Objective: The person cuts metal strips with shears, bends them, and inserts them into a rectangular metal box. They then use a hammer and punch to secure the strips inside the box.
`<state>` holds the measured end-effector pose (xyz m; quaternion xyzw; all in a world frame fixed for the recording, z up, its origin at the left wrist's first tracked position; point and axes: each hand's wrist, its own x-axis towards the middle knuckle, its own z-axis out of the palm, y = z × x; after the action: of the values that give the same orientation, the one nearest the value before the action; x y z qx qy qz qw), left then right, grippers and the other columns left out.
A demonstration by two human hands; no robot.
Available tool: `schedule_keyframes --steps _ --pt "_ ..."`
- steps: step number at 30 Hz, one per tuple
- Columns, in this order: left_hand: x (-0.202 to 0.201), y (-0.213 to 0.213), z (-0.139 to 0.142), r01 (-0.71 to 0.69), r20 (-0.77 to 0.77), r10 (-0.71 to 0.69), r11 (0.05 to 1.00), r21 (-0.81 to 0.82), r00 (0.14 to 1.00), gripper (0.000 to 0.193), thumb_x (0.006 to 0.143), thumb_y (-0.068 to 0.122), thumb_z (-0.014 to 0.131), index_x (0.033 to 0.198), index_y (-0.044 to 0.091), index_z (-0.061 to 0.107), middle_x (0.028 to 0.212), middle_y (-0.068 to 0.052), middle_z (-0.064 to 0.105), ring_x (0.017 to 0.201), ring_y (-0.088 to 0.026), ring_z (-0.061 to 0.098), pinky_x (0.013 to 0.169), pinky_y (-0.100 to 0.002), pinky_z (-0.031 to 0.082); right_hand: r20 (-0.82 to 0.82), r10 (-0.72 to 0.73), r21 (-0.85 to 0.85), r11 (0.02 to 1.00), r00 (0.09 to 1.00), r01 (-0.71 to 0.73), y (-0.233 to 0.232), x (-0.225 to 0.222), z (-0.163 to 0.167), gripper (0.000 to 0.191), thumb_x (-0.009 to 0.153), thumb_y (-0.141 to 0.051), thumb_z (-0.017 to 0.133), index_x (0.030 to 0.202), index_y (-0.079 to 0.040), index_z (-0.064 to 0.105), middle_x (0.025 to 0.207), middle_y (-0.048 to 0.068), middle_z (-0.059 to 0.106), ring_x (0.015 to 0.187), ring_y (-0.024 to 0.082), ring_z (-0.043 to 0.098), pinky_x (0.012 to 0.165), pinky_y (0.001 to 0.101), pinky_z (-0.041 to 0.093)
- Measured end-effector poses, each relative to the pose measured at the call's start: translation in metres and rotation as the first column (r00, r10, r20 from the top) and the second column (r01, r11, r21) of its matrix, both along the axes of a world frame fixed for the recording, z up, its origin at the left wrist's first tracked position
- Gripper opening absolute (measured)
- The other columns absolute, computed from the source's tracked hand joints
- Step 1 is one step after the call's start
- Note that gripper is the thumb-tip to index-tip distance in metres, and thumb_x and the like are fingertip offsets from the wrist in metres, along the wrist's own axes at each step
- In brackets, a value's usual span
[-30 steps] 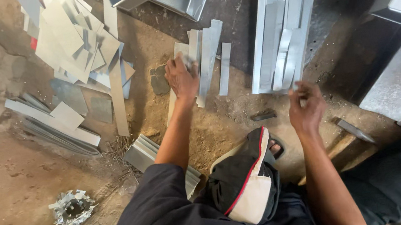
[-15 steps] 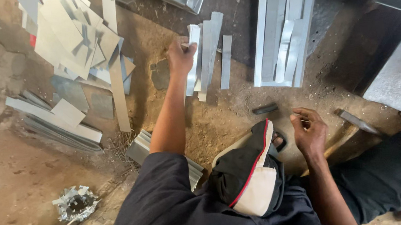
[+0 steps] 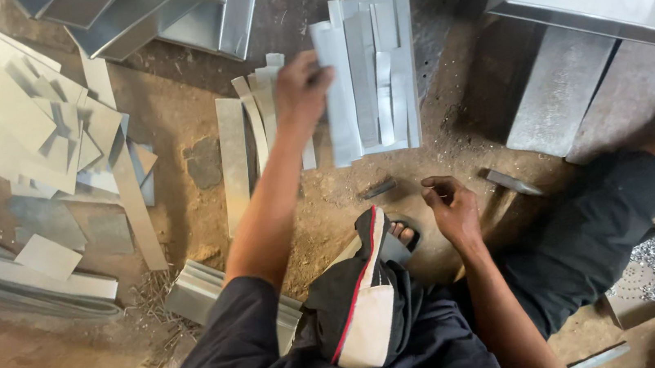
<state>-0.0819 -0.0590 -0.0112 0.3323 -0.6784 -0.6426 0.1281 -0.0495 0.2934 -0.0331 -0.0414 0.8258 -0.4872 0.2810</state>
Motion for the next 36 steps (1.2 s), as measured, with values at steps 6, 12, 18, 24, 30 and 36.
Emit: schedule_keyframes --steps 6,12,18,24,30,36 --pt "-0.081 0.044 -0.022 0.085 0.029 -0.080 0.936 -0.342 0.996 0.030 0.082 0.017 0.082 0.109 0.009 0.070 0.089 -0.010 0.077 0.080 -0.025 0.077 0.075 -0.039 0.059 0.040 -0.041 0.006 0.999 0.998 0.041 0.017 0.005 0.001 0.021 0.092 -0.013 0.072 0.111 -0.002 0.073 0.096 0.009 0.076 0.084 0.014 0.070 0.077 0.0289 0.056" --pt "-0.092 0.050 -0.021 0.114 0.130 -0.048 0.815 -0.568 0.990 0.046 0.078 0.015 0.083 0.116 0.013 0.056 0.096 -0.014 0.077 0.092 -0.035 0.076 0.078 -0.046 0.060 0.022 -0.045 0.129 0.991 0.999 0.042 0.042 0.010 0.007 0.021 0.093 -0.014 0.071 0.110 -0.002 0.076 0.090 0.011 0.076 0.080 0.016 0.072 0.075 0.0293 0.056" --pt "-0.091 0.052 -0.001 0.284 0.429 0.006 0.740 -0.610 0.903 0.069 0.084 0.023 0.077 0.142 0.010 0.042 0.089 -0.023 0.072 0.086 -0.046 0.070 0.071 -0.056 0.056 0.048 -0.048 0.043 0.998 0.998 0.046 0.033 0.007 0.007 0.022 0.095 -0.014 0.070 0.110 0.000 0.074 0.093 0.010 0.076 0.084 0.016 0.073 0.078 0.0289 0.056" --pt "-0.011 0.017 -0.002 0.055 0.168 0.124 0.624 -0.780 0.978 0.057 0.086 0.031 0.081 0.134 0.024 0.051 0.114 -0.016 0.074 0.098 -0.037 0.074 0.080 -0.048 0.059 0.044 -0.040 0.063 0.997 0.998 0.037 0.037 0.013 0.016 0.022 0.096 -0.013 0.070 0.113 0.001 0.074 0.095 0.010 0.076 0.085 0.016 0.071 0.078 0.0293 0.055" --pt "0.095 -0.018 -0.028 0.116 0.412 0.332 0.642 -0.758 0.848 0.056 0.076 0.025 0.083 0.122 0.006 0.059 0.104 -0.022 0.064 0.096 -0.046 0.067 0.077 -0.055 0.053 0.026 0.004 0.073 0.997 1.000 -0.006 0.029 0.010 0.017 0.022 0.095 -0.014 0.072 0.112 -0.001 0.075 0.095 0.010 0.076 0.085 0.015 0.070 0.080 0.0289 0.055" --pt "0.096 -0.027 -0.037 0.221 0.568 0.297 0.710 -0.669 0.767 0.038 0.080 0.026 0.082 0.105 0.004 0.065 0.098 -0.021 0.072 0.094 -0.044 0.070 0.080 -0.053 0.054 0.024 0.089 0.063 0.994 0.996 -0.091 0.007 0.006 0.018 0.023 0.095 -0.015 0.072 0.113 -0.002 0.074 0.099 0.011 0.077 0.088 0.016 0.071 0.081 0.0298 0.055"
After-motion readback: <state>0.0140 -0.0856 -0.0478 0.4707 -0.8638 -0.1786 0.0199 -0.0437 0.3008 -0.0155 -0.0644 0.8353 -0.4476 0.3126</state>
